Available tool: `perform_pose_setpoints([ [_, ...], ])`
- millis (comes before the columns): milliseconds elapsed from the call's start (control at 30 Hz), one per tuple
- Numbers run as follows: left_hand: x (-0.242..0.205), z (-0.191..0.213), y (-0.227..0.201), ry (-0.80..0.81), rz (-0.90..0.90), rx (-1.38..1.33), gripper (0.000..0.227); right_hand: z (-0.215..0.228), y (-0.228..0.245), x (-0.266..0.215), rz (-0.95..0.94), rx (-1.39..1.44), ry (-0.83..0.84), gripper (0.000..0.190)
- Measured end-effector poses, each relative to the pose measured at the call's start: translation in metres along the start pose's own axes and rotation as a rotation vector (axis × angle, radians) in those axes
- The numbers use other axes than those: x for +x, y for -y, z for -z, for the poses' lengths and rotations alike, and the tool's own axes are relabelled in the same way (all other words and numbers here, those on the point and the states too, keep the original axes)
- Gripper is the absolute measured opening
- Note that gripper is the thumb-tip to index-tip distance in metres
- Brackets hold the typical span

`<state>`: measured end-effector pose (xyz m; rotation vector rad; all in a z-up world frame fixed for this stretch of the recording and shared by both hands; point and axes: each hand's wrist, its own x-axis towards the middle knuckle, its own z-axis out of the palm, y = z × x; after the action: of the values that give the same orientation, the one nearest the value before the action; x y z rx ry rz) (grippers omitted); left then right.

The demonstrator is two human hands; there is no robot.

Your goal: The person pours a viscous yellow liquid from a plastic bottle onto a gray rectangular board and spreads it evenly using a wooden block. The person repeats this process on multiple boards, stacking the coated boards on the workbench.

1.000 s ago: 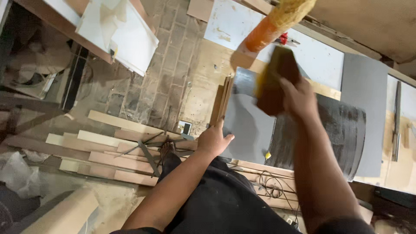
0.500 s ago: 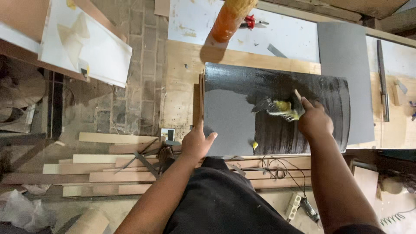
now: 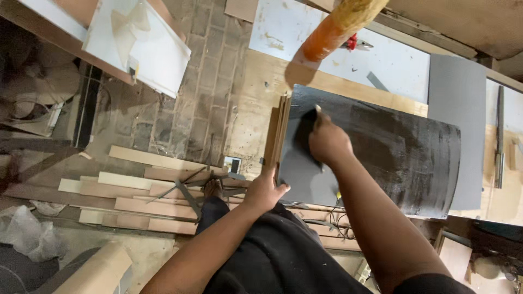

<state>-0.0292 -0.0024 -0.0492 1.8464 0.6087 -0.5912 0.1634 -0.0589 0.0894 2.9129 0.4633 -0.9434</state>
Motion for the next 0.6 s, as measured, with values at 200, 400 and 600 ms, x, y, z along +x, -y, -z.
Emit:
perform_pose_setpoints([
  [200, -0.034, 0.022, -0.029, 0.003, -0.007, 0.070, 0.078, -0.011, 0.071, -0.005, 0.175, 0.013, 0.035, 0.069],
  [400, -0.003, 0.006, -0.003, 0.006, -0.009, -0.024, 0.074, -0.007, 0.038, -0.034, 0.079, 0.636, -0.147, 0.051],
  [600, -0.041, 0.053, -0.043, 0.149, 0.009, -0.095, 0.089, -0.053, -0.136, -0.088, 0.001, 0.311, -0.456, 0.047],
])
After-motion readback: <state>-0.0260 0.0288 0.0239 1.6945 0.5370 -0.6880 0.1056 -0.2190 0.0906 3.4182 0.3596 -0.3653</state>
